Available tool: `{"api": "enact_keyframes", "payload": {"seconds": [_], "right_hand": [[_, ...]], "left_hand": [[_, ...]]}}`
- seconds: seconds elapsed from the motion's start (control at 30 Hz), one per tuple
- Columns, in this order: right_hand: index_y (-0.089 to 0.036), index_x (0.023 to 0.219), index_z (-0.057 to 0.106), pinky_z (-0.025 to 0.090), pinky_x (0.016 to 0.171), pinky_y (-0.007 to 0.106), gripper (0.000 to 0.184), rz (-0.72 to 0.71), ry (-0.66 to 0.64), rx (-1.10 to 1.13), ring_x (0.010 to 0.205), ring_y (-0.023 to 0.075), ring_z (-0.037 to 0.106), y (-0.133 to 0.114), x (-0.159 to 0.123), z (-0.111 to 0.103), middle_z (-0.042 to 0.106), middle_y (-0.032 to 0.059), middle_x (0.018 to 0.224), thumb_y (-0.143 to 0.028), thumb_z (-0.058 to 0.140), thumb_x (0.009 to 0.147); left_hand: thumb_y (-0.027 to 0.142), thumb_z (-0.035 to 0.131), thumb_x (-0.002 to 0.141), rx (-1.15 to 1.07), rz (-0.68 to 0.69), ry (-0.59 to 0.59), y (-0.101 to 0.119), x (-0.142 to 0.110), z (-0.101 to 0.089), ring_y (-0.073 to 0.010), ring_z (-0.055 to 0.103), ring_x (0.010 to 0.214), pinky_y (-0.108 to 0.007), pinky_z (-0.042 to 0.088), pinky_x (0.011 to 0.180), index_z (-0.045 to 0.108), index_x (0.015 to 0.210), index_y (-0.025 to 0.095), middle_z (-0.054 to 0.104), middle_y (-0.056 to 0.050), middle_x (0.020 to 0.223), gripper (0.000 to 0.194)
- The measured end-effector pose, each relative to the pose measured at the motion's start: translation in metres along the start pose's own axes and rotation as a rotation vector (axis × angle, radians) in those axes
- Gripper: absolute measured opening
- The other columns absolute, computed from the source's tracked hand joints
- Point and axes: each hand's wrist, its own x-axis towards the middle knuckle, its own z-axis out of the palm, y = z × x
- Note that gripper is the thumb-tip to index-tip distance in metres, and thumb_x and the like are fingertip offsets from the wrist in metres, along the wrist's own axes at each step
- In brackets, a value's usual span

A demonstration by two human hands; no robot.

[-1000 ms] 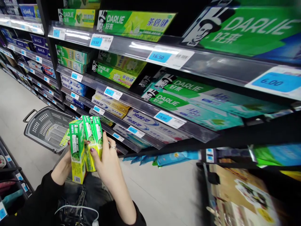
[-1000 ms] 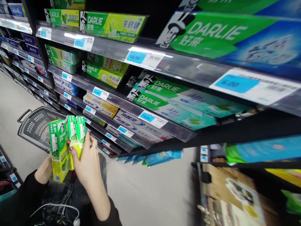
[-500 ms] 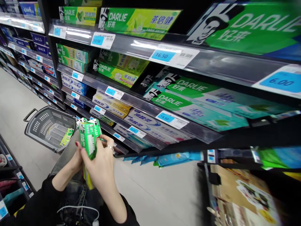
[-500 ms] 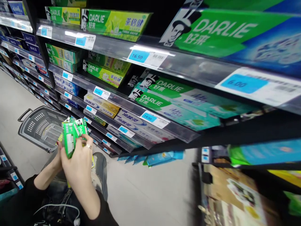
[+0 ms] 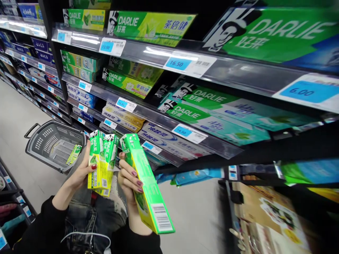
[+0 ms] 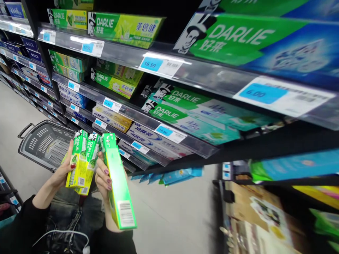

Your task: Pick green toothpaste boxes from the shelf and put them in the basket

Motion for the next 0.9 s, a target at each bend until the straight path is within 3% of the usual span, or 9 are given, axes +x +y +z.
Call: {"api": "enact_keyframes", "payload": {"seconds": [0.07,0.17,0.27,0.33,0.4,0.5,0.63,0.73,0.9], "right_hand": [[-0.015,0.098,0.058,0.006,0.028,0.011,0.039,-0.005,0.035,-0.041,0.040,0.0035,0.008,-0.004,-0.002,0.000,0.029,-0.0051,0.061,-0.044,0.032,0.092],[-0.016,0.096,0.056,0.028,0.033,0.019,0.046,0.037,0.207,-0.375,0.040,0.0071,0.031,-0.015,-0.004,0.009,0.043,-0.0019,0.061,-0.058,0.044,0.081],[-0.017,0.096,0.054,0.043,0.054,0.029,0.048,-0.126,0.475,-0.937,0.055,0.0152,0.051,-0.024,-0.006,0.020,0.058,0.0029,0.071,-0.057,0.056,0.070],[-0.018,0.098,0.054,0.043,0.063,0.032,0.049,-0.218,0.581,-1.241,0.067,0.0198,0.056,-0.026,-0.008,0.026,0.064,0.0061,0.081,-0.059,0.051,0.071],[-0.018,0.099,0.054,0.042,0.067,0.034,0.053,-0.205,0.634,-1.385,0.073,0.0233,0.058,-0.026,-0.009,0.030,0.066,0.0088,0.087,-0.062,0.045,0.071],[-0.019,0.102,0.051,0.042,0.068,0.036,0.057,-0.150,0.653,-1.386,0.077,0.0257,0.060,-0.022,-0.010,0.032,0.067,0.0103,0.091,-0.065,0.041,0.071],[-0.019,0.100,0.049,0.043,0.075,0.036,0.051,-0.134,0.573,-1.290,0.085,0.0256,0.061,-0.009,-0.005,0.025,0.066,0.0102,0.098,-0.062,0.043,0.073],[-0.019,0.102,0.047,0.044,0.079,0.036,0.049,-0.163,0.551,-1.232,0.089,0.0244,0.061,0.003,-0.001,0.016,0.065,0.0090,0.102,-0.061,0.045,0.076],[-0.021,0.107,0.043,0.046,0.078,0.036,0.053,-0.144,0.480,-1.171,0.090,0.0234,0.061,0.017,0.001,0.003,0.064,0.0079,0.104,-0.059,0.059,0.074]], "left_hand": [[0.023,0.073,0.072,-0.047,-0.019,0.017,-0.001,-0.001,-0.006,-0.0213,0.060,0.109,-0.030,0.048,0.090,0.001,0.149,0.039,0.042,-0.003,0.146,0.107],[0.022,0.072,0.070,-0.113,-0.093,0.019,-0.005,-0.002,-0.017,-0.0208,0.067,0.089,-0.029,0.051,0.080,0.027,0.146,0.020,0.068,-0.006,0.111,0.088],[0.023,0.071,0.072,-0.184,-0.142,0.054,-0.008,-0.004,-0.020,-0.0212,0.068,0.083,-0.029,0.051,0.079,0.052,0.123,0.015,0.072,-0.005,0.092,0.055],[0.026,0.070,0.072,-0.221,-0.169,0.116,-0.009,-0.004,-0.017,-0.0234,0.068,0.083,-0.033,0.050,0.083,0.059,0.107,0.013,0.072,-0.006,0.087,0.039],[0.029,0.072,0.069,-0.237,-0.168,0.200,-0.009,-0.005,-0.013,-0.0269,0.068,0.086,-0.037,0.048,0.089,0.060,0.098,0.012,0.072,-0.007,0.084,0.035],[0.026,0.076,0.062,-0.215,-0.120,0.234,-0.010,-0.006,-0.005,-0.0298,0.066,0.095,-0.041,0.046,0.095,0.058,0.110,0.013,0.071,-0.008,0.091,0.052],[0.019,0.070,0.065,-0.144,-0.046,0.047,-0.009,-0.007,0.010,-0.0292,0.056,0.115,-0.040,0.040,0.103,0.033,0.143,0.023,0.065,-0.006,0.118,0.086],[0.015,0.066,0.068,-0.118,-0.020,-0.037,-0.007,-0.010,0.023,-0.0280,0.050,0.123,-0.039,0.037,0.106,0.023,0.148,0.029,0.057,-0.004,0.131,0.092],[0.016,0.071,0.067,-0.081,-0.086,-0.047,-0.005,-0.015,0.026,-0.0308,0.053,0.119,-0.041,0.039,0.103,0.030,0.146,0.024,0.058,-0.009,0.128,0.089]]}}
